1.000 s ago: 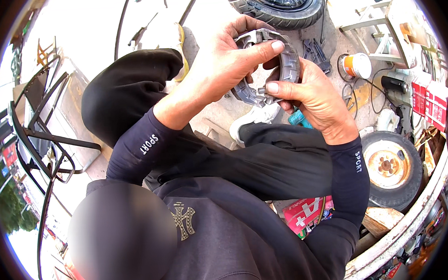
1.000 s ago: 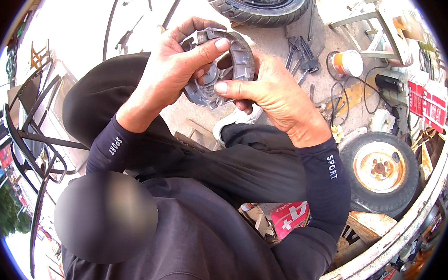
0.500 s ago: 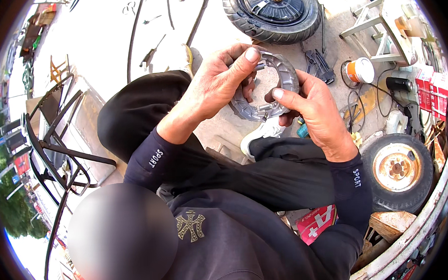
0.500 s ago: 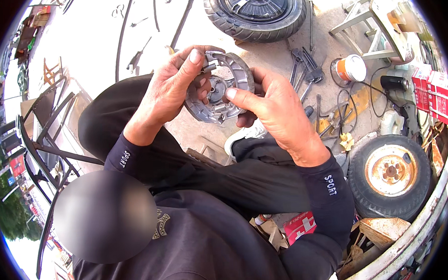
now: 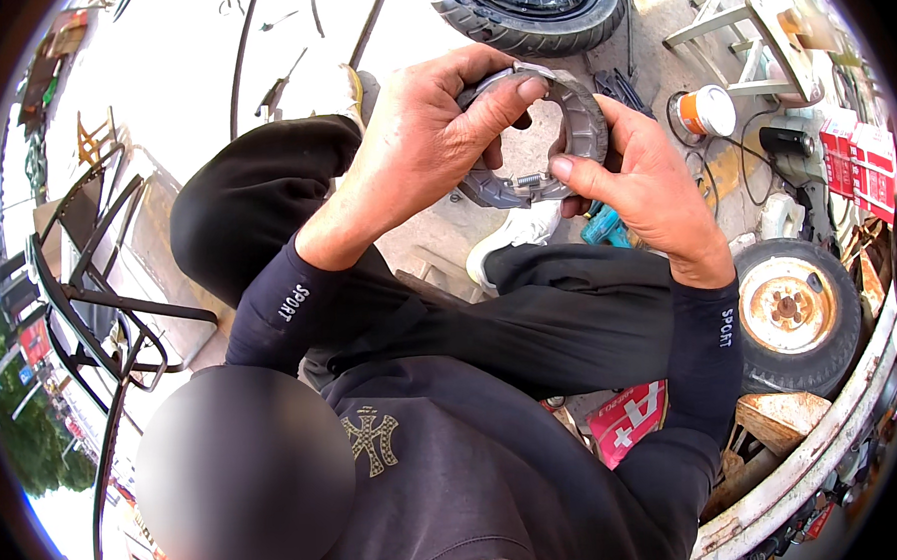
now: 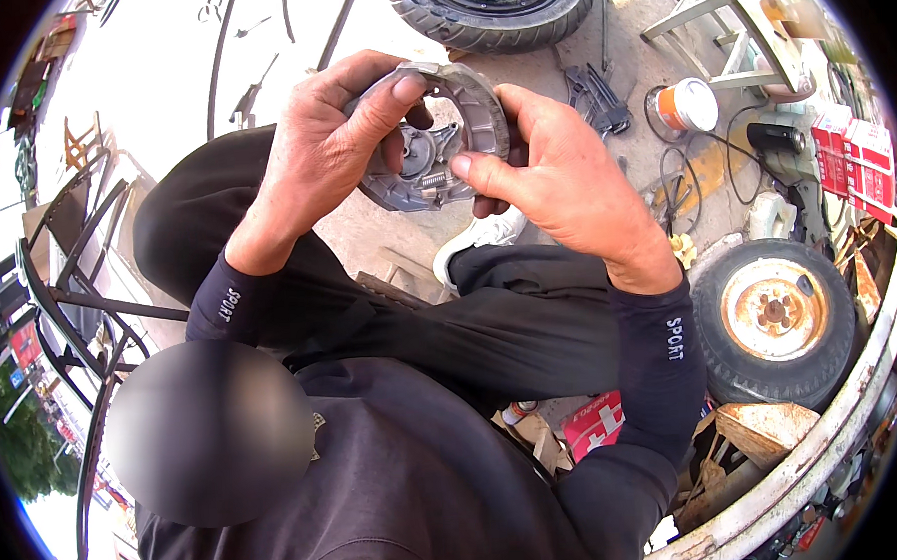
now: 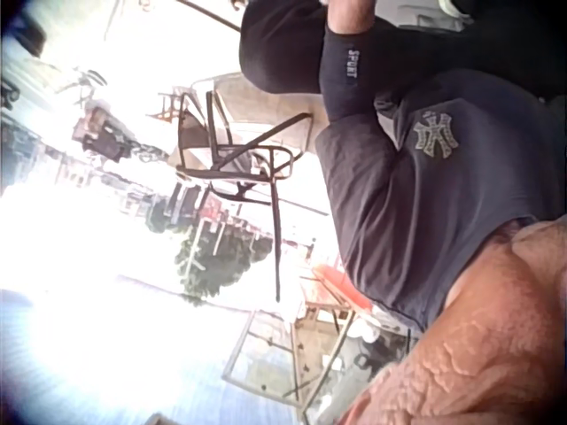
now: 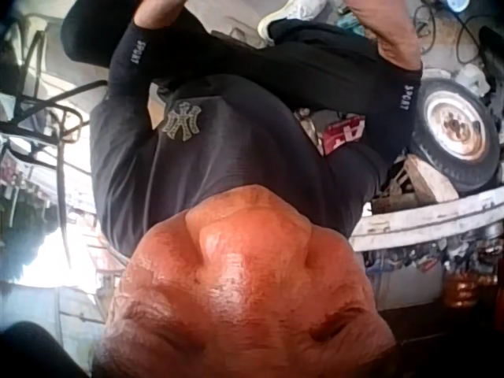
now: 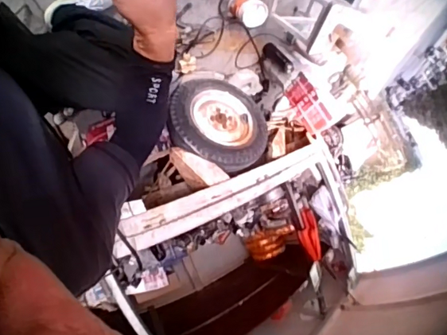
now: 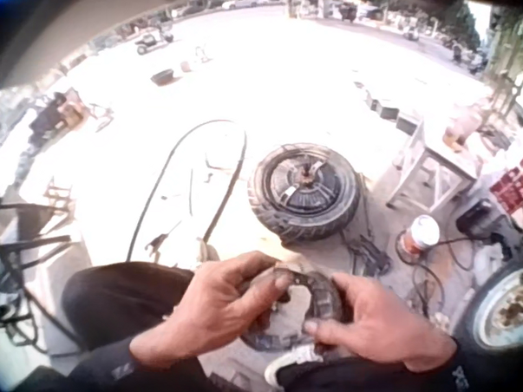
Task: The person cleans a black circular brake part with a white cloth, then sits on the ground to assemble a brake shoe. They insert a small metal spring into the brake shoe and manipulate the components to fit them together.
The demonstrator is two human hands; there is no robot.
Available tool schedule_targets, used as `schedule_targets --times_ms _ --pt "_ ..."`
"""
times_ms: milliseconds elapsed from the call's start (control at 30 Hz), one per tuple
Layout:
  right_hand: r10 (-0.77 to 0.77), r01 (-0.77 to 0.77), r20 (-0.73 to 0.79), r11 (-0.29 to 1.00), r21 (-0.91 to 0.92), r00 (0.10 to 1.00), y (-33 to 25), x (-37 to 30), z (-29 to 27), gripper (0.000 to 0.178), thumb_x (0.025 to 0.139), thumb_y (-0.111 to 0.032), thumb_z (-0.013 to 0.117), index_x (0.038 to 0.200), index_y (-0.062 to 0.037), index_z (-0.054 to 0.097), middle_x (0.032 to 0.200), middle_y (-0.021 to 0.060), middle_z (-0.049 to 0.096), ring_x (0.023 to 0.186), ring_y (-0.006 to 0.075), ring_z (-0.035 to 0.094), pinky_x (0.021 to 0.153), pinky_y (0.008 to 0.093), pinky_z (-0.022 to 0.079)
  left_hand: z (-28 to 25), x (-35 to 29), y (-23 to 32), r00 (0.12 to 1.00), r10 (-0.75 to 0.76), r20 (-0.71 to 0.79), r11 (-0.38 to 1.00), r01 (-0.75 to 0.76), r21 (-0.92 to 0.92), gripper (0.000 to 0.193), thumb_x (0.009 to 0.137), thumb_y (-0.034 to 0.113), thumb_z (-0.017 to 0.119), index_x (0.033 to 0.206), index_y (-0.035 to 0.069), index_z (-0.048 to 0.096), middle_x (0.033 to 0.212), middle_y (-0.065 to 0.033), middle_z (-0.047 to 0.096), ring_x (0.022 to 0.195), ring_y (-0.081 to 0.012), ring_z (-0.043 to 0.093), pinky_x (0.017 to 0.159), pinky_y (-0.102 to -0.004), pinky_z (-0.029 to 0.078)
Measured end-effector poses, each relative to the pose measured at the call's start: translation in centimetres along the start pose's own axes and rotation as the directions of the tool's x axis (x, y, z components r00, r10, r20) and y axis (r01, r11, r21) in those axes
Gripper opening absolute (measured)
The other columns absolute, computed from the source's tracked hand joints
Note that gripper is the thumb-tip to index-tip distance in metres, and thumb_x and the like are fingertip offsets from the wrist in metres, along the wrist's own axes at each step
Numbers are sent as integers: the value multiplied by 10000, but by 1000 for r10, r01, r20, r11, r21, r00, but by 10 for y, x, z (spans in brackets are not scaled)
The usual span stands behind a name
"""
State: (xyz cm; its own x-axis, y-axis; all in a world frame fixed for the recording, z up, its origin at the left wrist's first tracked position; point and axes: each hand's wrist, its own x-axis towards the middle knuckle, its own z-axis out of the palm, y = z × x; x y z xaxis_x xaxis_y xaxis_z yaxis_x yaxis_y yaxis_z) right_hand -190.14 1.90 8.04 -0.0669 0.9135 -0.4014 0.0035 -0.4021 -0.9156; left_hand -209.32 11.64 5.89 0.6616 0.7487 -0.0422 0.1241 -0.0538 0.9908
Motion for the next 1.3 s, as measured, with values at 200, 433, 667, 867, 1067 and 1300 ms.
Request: schedule_targets --times_ms 200,433,667,867,1067,1300 --pt "-23 24 62 999 -23 998 -12 -7 4 403 898 -65 701 1260 18 545 962 49 657 787 92 619 694 258 528 -10 -6 19 993 119 1 977 -117 178 287 960 242 699 1086 -15 689 762 -29 676 580 -45 600 508 -196 480" --pt "-168 175 55 965 -197 984 -13 -4 11 424 848 -43 744 1232 5 571 988 64 661 881 123 635 799 300 530 -18 -11 9 934 346 -88 927 -325 189 280 914 181 746 1096 -26 693 772 -34 683 579 -59 607 513 -202 483" --pt "-247 249 32 954 -166 969 -7 4 16 490 779 -11 798 1219 -10 583 1011 57 658 952 122 633 848 302 529 -22 -15 14 917 388 -93 909 -365 201 275 903 141 749 1088 -52 685 820 -53 687 600 -64 618 525 -201 479" --pt "-101 100 -20 994 -34 995 -8 3 30 515 784 30 794 1249 -8 576 1056 49 669 986 124 647 893 297 540 -20 -17 9 917 351 -188 935 -332 128 284 934 150 720 1119 -60 669 828 -64 687 604 -68 619 527 -192 471" --pt "-3 7 -31 992 128 1000 7 6 36 399 823 18 781 1190 16 624 1060 59 700 966 115 654 852 286 550 -17 -16 8 909 349 -227 936 -328 123 299 954 168 701 1139 -63 655 814 -59 674 605 -74 618 532 -196 472" --pt "-32 34 -29 997 68 999 4 6 35 199 863 -28 767 1032 5 667 855 48 717 795 103 669 705 240 528 -12 -16 6 916 271 -296 960 -278 20 264 877 127 778 1066 -36 691 776 -71 708 685 -92 673 595 -236 526"
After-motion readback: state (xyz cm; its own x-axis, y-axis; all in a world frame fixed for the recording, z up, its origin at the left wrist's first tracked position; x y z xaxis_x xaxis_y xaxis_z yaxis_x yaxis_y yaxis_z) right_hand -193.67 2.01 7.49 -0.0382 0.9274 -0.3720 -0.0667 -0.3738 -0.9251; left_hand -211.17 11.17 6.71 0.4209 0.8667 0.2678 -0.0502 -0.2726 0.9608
